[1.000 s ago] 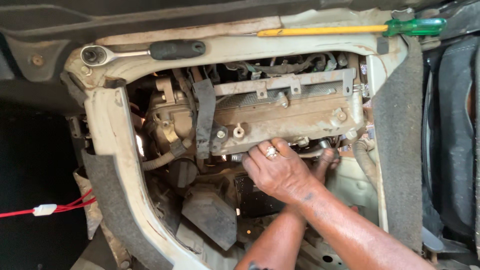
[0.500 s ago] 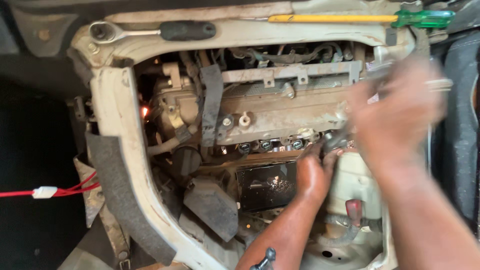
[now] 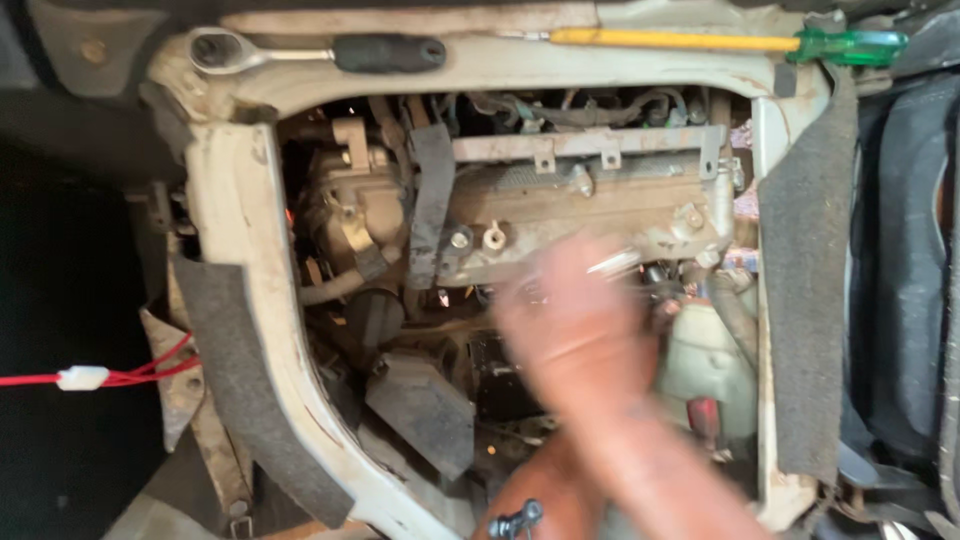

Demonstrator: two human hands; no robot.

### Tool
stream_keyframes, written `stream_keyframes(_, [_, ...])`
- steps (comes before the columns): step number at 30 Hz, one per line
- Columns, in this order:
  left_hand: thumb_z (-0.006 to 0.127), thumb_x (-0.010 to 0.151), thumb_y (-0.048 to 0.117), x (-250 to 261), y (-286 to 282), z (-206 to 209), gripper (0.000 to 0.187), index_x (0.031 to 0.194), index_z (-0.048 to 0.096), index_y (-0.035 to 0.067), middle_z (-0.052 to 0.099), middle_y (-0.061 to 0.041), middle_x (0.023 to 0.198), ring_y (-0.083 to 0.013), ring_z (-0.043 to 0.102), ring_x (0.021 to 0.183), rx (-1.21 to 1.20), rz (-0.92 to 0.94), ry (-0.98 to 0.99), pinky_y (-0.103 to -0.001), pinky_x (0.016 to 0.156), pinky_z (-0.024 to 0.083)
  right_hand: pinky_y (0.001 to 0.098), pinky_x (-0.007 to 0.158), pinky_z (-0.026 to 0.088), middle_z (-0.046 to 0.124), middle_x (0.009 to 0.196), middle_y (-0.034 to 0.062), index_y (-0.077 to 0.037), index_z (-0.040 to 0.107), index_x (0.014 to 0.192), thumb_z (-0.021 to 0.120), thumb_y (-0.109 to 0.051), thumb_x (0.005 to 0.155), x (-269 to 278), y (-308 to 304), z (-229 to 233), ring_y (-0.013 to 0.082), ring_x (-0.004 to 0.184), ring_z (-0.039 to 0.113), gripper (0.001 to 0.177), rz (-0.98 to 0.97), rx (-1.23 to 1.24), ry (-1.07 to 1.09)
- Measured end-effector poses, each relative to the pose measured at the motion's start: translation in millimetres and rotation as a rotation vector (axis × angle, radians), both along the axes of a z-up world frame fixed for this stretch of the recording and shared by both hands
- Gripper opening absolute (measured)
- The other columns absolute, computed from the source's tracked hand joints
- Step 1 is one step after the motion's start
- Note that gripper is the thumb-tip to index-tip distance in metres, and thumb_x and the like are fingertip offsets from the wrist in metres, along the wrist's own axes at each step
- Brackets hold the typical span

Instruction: The person works on a vehicle engine using a socket wrench and a metal rod tool, reaching into the engine compartment to loosen or tighten components.

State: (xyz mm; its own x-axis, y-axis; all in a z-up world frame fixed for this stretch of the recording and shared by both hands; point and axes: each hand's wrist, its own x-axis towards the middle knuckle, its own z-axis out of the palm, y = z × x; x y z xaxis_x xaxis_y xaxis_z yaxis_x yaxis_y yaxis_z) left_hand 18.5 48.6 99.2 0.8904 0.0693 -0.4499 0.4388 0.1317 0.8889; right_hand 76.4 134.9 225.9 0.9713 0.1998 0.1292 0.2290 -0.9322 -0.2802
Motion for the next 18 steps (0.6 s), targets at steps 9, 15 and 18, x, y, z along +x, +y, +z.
stream_keyframes(9, [0.078,0.088,0.025,-1,-17,-12,0.035,0.117,0.075,0.005,0.075,-0.012,0.103,-0.0231,0.070,0.089,-0.116,0.051,0.058,-0.036,0.080,0.056,0.0489,0.079,0.052,0.061,0.094,0.0148,-0.011,0.065,0.088,0.076,-0.026,0.082,2,-40,-25,0.0355,0.093,0.061,0.019,-0.021,0.021,0.161])
stream_keyframes(15, [0.080,0.086,0.023,1,-4,1,0.032,0.113,0.077,0.007,0.075,-0.008,0.094,-0.0200,0.068,0.079,-0.021,0.037,0.089,-0.035,0.075,0.055,0.0255,0.072,0.053,0.068,0.098,0.0026,-0.005,0.059,0.106,0.070,-0.006,0.103,64,-117,34,0.0085,0.079,0.063,0.011,-0.548,0.686,-0.194])
stream_keyframes(18, [0.082,0.089,0.020,-3,-8,-8,0.032,0.116,0.075,0.005,0.074,-0.010,0.094,-0.0222,0.068,0.078,-0.001,0.020,0.091,-0.036,0.075,0.054,0.0300,0.075,0.054,0.066,0.101,0.0082,-0.004,0.062,0.105,0.078,-0.006,0.104,43,-90,25,0.0123,0.082,0.062,0.016,-0.381,0.481,-0.223])
